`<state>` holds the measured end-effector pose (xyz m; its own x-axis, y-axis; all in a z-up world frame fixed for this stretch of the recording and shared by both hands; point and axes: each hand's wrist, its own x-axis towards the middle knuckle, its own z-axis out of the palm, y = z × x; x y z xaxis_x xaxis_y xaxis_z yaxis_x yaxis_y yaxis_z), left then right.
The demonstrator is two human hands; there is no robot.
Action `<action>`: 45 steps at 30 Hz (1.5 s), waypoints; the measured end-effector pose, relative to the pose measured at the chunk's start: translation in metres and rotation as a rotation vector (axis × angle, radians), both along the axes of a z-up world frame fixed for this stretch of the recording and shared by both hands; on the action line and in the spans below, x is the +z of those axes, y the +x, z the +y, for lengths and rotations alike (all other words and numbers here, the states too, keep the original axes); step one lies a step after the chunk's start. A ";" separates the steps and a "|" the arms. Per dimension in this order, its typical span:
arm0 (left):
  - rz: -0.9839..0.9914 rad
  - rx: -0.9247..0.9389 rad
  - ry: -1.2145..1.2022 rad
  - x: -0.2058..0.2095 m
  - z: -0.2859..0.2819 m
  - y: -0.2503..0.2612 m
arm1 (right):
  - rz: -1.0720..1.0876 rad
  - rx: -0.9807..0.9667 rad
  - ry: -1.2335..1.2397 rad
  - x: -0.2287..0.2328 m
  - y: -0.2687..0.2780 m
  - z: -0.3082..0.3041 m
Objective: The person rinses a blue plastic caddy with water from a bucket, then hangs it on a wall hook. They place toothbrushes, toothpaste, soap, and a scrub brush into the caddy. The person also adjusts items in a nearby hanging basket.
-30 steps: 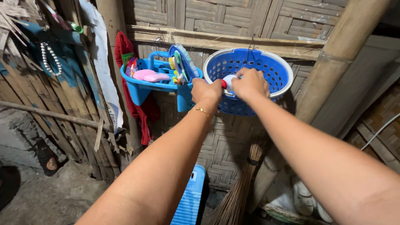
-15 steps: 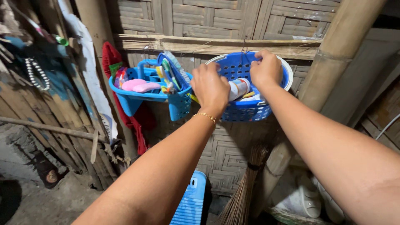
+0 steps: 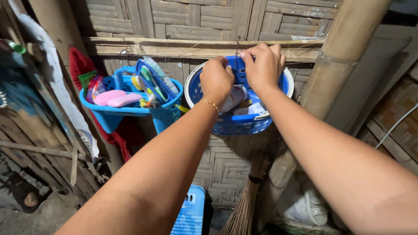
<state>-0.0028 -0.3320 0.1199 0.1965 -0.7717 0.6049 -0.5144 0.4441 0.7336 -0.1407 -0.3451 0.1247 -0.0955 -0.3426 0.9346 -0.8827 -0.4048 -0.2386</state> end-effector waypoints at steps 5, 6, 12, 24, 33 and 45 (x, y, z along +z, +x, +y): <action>-0.002 -0.014 0.013 -0.002 -0.016 -0.008 | -0.053 0.097 -0.047 -0.009 -0.011 -0.011; 0.011 -0.028 0.045 -0.003 -0.018 -0.010 | -0.050 0.109 -0.055 -0.010 -0.014 -0.013; 0.074 -0.084 0.092 -0.004 -0.025 -0.023 | -0.134 0.154 -0.047 -0.009 -0.015 -0.014; 0.092 -0.061 -0.039 -0.005 -0.014 -0.025 | -0.154 0.197 -0.097 -0.007 -0.016 -0.001; -0.141 -0.136 -0.306 0.004 -0.018 -0.015 | -0.058 0.178 -0.102 -0.007 -0.012 -0.006; 0.163 -0.018 -0.068 0.011 -0.047 -0.016 | -0.168 -0.001 -0.066 -0.007 -0.007 -0.033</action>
<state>-0.0192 -0.3786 0.1305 0.2827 -0.7344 0.6170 -0.3830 0.5033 0.7746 -0.1473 -0.3782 0.1172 -0.2523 -0.2809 0.9260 -0.8331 -0.4238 -0.3556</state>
